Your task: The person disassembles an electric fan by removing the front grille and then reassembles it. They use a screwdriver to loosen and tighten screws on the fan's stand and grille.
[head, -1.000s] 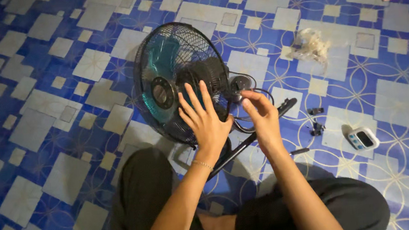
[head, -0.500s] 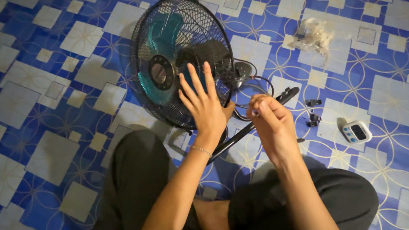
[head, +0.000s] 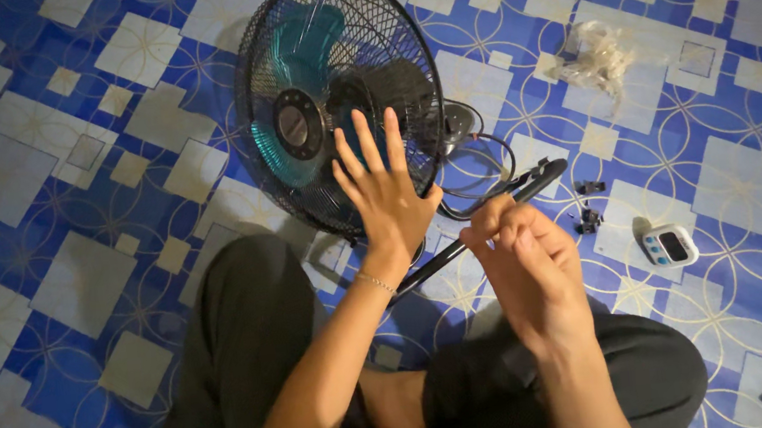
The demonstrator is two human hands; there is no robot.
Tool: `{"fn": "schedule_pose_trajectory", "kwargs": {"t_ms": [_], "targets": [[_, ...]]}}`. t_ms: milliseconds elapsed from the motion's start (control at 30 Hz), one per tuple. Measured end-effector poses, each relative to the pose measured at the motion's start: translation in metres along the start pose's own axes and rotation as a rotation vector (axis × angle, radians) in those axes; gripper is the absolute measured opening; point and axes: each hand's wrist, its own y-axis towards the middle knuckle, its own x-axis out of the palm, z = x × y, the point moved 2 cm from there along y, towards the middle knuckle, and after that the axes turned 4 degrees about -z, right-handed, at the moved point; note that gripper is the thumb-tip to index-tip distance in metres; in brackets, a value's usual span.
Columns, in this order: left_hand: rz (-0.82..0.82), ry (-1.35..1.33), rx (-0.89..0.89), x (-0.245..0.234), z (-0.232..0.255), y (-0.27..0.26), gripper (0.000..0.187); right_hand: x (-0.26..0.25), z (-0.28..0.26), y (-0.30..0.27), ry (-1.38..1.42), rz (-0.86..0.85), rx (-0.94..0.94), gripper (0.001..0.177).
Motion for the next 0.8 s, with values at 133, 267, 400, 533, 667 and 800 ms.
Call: {"fn": "schedule_pose_trajectory", "kwargs": {"t_ms": [133,267,400,533,667,800], "targets": [[-0.065,0.024,-0.024,0.0,-0.001,0.001,0.13,0.004,0.0,0.0,0.03,-0.014,0.016,0.024],[-0.056,0.032,-0.019,0.0,-0.002,0.002,0.127,0.009,0.0,-0.001,0.037,-0.039,0.023,0.024],[-0.034,0.039,-0.006,0.0,-0.003,0.002,0.125,0.013,0.0,-0.002,0.048,-0.058,0.026,0.025],[-0.031,0.029,-0.002,0.001,-0.004,0.002,0.123,0.015,-0.001,-0.004,0.065,-0.065,0.034,0.025],[-0.019,0.026,0.006,0.003,-0.005,0.002,0.123,0.019,-0.004,-0.006,0.092,-0.089,0.035,0.027],[-0.014,0.027,0.014,0.004,-0.006,0.001,0.123,0.021,-0.004,-0.003,0.067,-0.058,0.06,0.025]]}}
